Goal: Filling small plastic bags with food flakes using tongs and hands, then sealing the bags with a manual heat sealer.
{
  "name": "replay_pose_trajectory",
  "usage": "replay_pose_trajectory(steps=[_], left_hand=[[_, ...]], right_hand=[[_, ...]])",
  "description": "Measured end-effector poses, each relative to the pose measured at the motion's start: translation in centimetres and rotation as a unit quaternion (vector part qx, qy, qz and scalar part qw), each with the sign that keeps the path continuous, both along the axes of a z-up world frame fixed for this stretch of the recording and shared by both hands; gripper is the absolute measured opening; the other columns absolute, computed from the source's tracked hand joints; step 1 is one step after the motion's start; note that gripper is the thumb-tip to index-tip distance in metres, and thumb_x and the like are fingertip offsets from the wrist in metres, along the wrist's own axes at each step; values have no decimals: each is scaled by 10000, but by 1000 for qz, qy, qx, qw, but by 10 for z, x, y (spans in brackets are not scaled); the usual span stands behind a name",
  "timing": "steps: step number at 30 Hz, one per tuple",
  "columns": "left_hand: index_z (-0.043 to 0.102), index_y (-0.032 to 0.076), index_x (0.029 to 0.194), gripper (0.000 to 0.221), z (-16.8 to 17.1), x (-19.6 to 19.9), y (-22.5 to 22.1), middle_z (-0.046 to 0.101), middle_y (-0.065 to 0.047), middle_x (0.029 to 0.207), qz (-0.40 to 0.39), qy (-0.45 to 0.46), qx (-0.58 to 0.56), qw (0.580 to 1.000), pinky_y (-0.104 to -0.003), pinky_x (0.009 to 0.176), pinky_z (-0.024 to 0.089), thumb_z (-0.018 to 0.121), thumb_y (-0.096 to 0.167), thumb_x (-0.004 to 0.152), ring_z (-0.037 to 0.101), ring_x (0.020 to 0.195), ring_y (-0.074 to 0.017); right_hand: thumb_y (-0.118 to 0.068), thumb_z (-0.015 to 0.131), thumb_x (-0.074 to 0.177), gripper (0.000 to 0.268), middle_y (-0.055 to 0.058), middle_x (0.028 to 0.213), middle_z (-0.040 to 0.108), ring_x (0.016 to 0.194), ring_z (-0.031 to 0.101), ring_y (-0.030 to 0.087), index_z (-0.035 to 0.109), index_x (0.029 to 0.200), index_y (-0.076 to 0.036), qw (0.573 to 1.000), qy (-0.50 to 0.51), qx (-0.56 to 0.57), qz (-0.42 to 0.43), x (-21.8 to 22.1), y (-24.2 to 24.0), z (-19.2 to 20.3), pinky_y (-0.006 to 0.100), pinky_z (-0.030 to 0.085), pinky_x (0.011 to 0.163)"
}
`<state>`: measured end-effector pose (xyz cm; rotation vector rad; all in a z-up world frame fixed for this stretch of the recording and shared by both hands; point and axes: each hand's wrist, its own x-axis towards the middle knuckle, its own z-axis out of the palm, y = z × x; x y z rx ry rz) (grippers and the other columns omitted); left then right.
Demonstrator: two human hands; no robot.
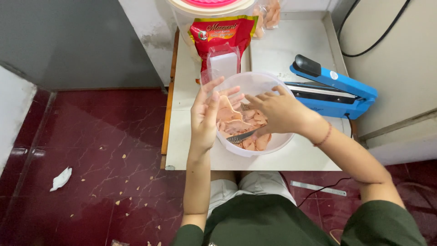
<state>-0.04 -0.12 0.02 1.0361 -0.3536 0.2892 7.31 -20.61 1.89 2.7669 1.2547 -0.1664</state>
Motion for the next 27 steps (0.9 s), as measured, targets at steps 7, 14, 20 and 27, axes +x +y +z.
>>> replay_pose_trajectory(steps=[7, 14, 20, 27], left_hand=[[464, 42, 1504, 421, 4, 1, -12, 584, -322, 1411, 23, -47, 42, 998, -580, 1145, 424, 451, 247, 1137, 528, 1355, -404], [506, 6, 1481, 409, 19, -5, -30, 596, -301, 1404, -34, -42, 37, 998, -560, 1156, 426, 442, 219, 1137, 538, 1347, -383], [557, -16, 1424, 402, 16, -4, -28, 597, -276, 1419, -62, -38, 20, 997, -542, 1172, 408, 408, 234, 1146, 519, 1379, -389], [510, -40, 1466, 533, 15, -4, -28, 576, -283, 1440, -117, -3, -33, 993, -503, 1080, 520, 374, 368, 1152, 586, 1312, -375]], right_hand=[[-162, 576, 1049, 256, 207, 968, 752, 985, 707, 461, 742, 1185, -24, 905, 120, 408, -16, -35, -7, 70, 521, 514, 912], [-65, 814, 888, 176, 106, 774, 762, 765, 719, 148, 785, 1055, -18, 804, 169, 570, -24, -37, -6, 48, 313, 586, 778], [-13, 773, 923, 65, 124, 725, 759, 695, 717, 137, 783, 978, 21, 762, 191, 617, -53, -36, -5, 43, 272, 608, 727], [-30, 712, 986, 75, 117, 746, 755, 708, 714, 130, 753, 970, 30, 752, 180, 631, -63, -37, -4, 38, 276, 609, 739]])
